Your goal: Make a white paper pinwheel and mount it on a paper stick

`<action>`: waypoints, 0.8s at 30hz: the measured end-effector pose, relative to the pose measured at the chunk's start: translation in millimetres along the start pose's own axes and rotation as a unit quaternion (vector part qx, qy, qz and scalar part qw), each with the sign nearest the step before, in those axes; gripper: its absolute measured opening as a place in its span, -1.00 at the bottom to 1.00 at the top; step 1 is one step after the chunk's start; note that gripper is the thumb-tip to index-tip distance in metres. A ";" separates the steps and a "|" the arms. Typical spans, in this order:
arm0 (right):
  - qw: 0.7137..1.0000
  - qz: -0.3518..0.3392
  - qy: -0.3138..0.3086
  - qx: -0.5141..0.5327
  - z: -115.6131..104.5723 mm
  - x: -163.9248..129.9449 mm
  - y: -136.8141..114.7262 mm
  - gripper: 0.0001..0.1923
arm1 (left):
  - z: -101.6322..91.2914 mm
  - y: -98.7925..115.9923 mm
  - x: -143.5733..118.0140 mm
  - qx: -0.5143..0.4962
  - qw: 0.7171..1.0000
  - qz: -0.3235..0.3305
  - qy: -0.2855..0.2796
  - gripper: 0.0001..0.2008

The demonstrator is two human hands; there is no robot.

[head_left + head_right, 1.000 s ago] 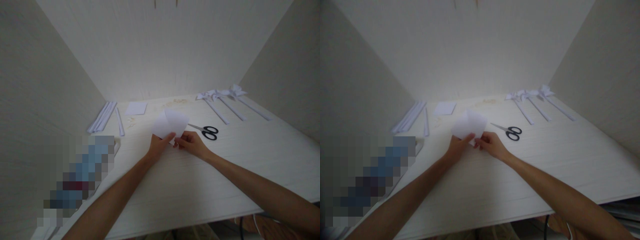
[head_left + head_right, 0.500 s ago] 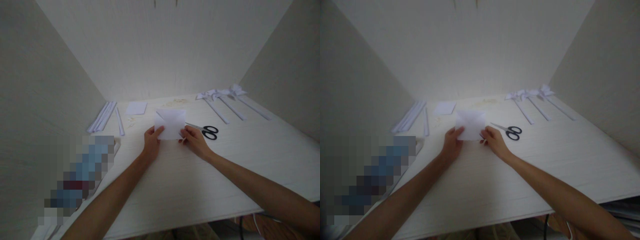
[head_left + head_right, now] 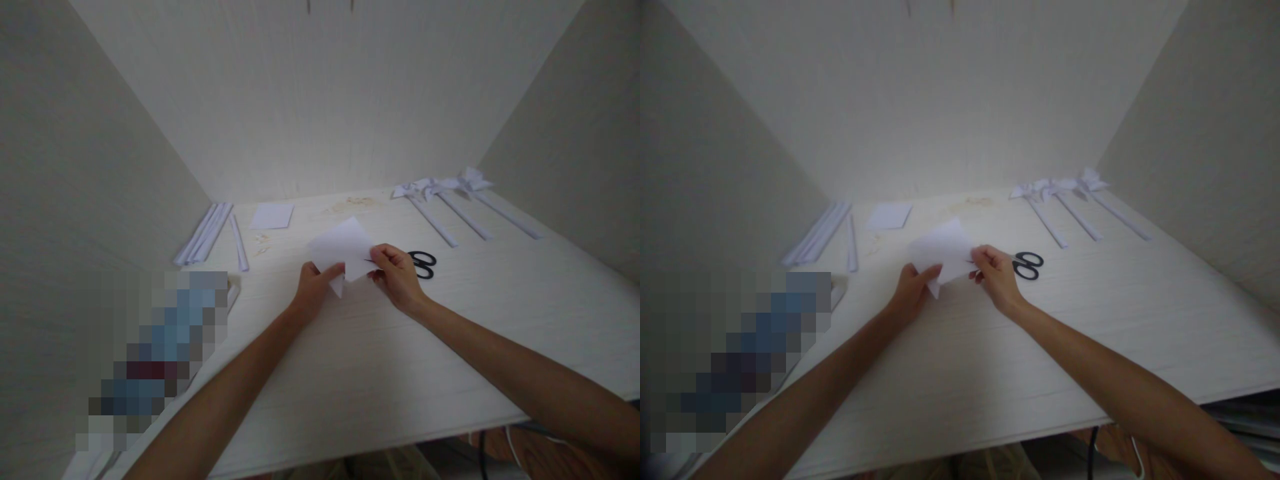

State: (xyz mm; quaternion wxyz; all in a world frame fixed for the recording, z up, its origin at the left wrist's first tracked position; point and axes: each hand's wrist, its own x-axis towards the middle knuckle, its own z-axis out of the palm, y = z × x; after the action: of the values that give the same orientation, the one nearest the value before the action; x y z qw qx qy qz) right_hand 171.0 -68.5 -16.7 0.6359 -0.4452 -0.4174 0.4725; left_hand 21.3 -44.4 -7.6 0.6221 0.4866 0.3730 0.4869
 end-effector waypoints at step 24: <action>0.971 0.113 -0.207 -0.036 12.0 -11.3 -10.0 -0.75 | -2.0 -1.0 3.1 0.035 0.996 0.065 0.048 -0.72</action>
State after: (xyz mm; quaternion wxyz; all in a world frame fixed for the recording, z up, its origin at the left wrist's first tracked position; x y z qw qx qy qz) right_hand 159.5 -79.0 -5.2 0.4616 -0.4041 -0.5038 0.6081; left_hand 20.5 -40.9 -9.1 0.5536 0.5070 0.3867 0.5357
